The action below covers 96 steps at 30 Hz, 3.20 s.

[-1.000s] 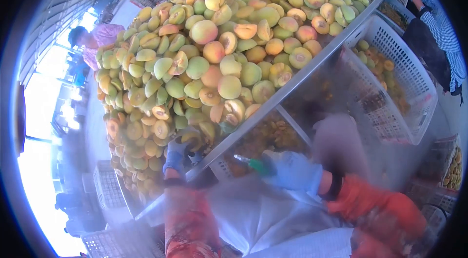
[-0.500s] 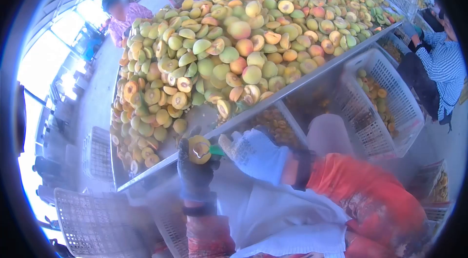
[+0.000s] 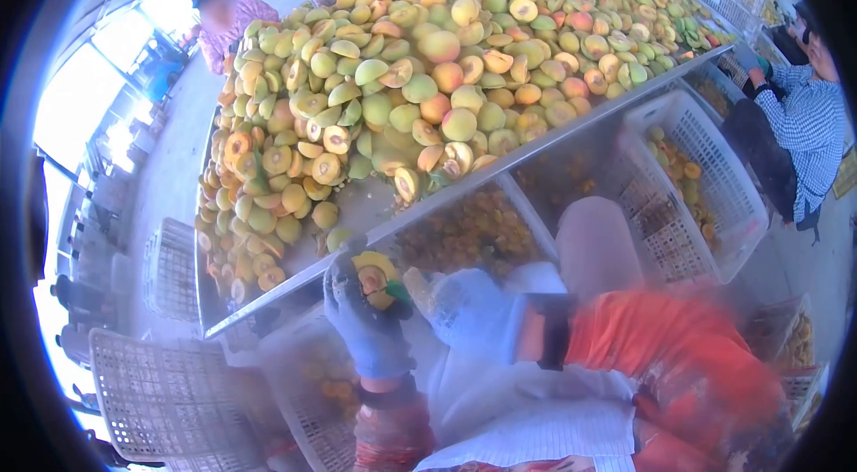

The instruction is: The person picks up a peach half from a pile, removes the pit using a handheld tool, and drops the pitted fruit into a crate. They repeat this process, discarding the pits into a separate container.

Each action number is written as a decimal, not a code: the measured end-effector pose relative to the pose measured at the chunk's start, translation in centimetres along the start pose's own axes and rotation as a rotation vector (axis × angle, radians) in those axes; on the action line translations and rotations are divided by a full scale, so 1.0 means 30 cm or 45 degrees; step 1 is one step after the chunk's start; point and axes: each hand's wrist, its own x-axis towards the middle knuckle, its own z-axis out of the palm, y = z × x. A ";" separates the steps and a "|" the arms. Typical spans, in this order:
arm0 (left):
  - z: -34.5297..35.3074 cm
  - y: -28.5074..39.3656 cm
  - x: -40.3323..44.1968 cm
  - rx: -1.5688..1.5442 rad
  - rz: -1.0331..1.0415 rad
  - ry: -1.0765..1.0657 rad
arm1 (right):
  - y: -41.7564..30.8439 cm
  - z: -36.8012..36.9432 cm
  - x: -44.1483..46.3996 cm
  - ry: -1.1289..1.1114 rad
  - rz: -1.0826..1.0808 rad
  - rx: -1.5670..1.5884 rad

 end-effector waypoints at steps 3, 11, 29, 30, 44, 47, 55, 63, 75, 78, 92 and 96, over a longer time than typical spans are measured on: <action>0.044 0.021 -0.020 -0.080 0.270 0.150 | -0.023 0.029 -0.007 0.135 0.063 0.210; 0.026 0.055 0.002 -0.838 -0.283 -0.198 | -0.030 0.161 -0.058 0.360 0.113 0.456; 0.061 0.071 0.043 -0.213 -0.119 -0.275 | 0.049 -0.040 0.006 0.019 0.255 0.450; 0.061 0.052 0.038 -0.045 -0.017 -0.159 | 0.036 -0.043 0.015 -0.046 0.267 0.573; 0.073 -0.098 0.071 -0.159 -0.157 -0.306 | 0.145 -0.031 -0.020 -0.818 0.735 2.565; 0.082 -0.146 0.068 0.180 0.384 -0.237 | 0.118 -0.043 -0.033 -0.757 0.777 2.598; 0.062 -0.138 0.069 -0.289 -0.477 -0.266 | 0.116 0.006 -0.034 -0.685 0.814 2.399; 0.110 -0.117 0.090 0.080 -0.047 -0.197 | 0.116 -0.025 -0.010 -0.142 0.568 1.391; -0.147 -0.120 0.160 -0.572 -0.748 -0.320 | 0.217 -0.031 -0.021 -0.331 0.578 2.777; -0.400 -0.138 0.162 -0.039 -0.439 0.129 | 0.302 0.012 -0.048 -0.172 0.835 2.154; 0.052 -0.192 0.515 1.091 0.152 -0.572 | 0.412 0.088 -0.095 -0.129 1.122 1.898; 0.255 -0.276 0.551 2.298 0.808 -0.736 | 0.439 0.062 -0.139 -0.128 1.109 1.700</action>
